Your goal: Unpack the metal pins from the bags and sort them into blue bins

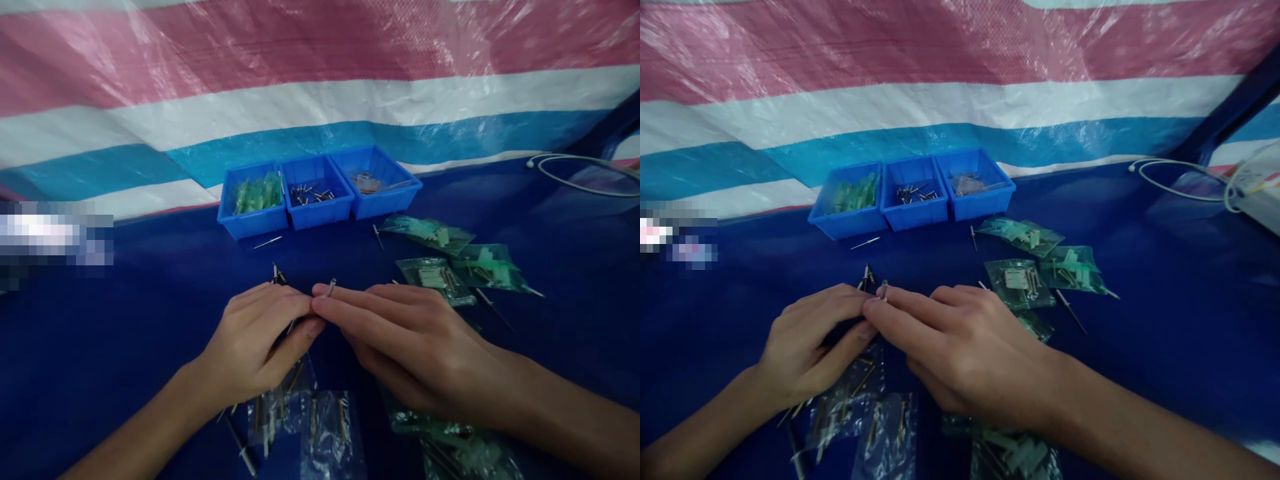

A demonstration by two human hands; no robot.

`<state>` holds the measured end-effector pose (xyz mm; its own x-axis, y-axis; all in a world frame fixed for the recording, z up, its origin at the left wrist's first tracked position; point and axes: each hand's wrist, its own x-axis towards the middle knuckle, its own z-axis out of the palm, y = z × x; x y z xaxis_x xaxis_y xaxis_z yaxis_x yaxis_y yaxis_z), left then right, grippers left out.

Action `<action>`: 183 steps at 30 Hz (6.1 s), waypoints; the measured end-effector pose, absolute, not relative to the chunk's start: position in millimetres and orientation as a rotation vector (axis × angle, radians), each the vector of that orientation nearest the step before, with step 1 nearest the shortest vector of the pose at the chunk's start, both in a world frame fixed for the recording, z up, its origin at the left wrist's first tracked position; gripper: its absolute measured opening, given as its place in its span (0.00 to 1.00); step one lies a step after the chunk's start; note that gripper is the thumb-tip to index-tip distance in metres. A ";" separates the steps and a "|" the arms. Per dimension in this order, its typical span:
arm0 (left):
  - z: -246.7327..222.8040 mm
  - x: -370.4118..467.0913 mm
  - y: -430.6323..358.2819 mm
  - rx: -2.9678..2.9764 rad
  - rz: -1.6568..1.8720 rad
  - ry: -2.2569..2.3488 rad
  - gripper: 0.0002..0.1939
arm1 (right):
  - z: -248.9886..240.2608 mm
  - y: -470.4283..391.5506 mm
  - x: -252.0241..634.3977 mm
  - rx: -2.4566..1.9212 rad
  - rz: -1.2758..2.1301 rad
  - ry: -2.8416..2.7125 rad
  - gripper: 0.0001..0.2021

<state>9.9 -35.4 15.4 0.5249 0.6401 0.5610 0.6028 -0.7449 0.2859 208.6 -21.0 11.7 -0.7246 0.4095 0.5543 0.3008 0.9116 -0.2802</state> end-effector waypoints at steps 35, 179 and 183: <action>12.5 12.2 -36.4 2.743 0.998 1.017 0.05 | 7.2 -20.6 208.1 -0.512 0.076 -2.453 0.11; 11.2 12.1 -35.3 2.692 0.805 1.068 0.05 | 7.3 -20.6 208.6 -0.615 0.016 -2.533 0.12; 11.1 11.9 -36.4 2.697 0.813 1.079 0.03 | 8.4 -19.5 208.0 -0.628 0.001 -2.509 0.14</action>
<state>11.9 -36.4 11.1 0.6002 0.6708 0.4356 0.6034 -0.7372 0.3040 208.0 -19.5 8.4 -0.7407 0.4357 0.5114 0.4352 0.8911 -0.1288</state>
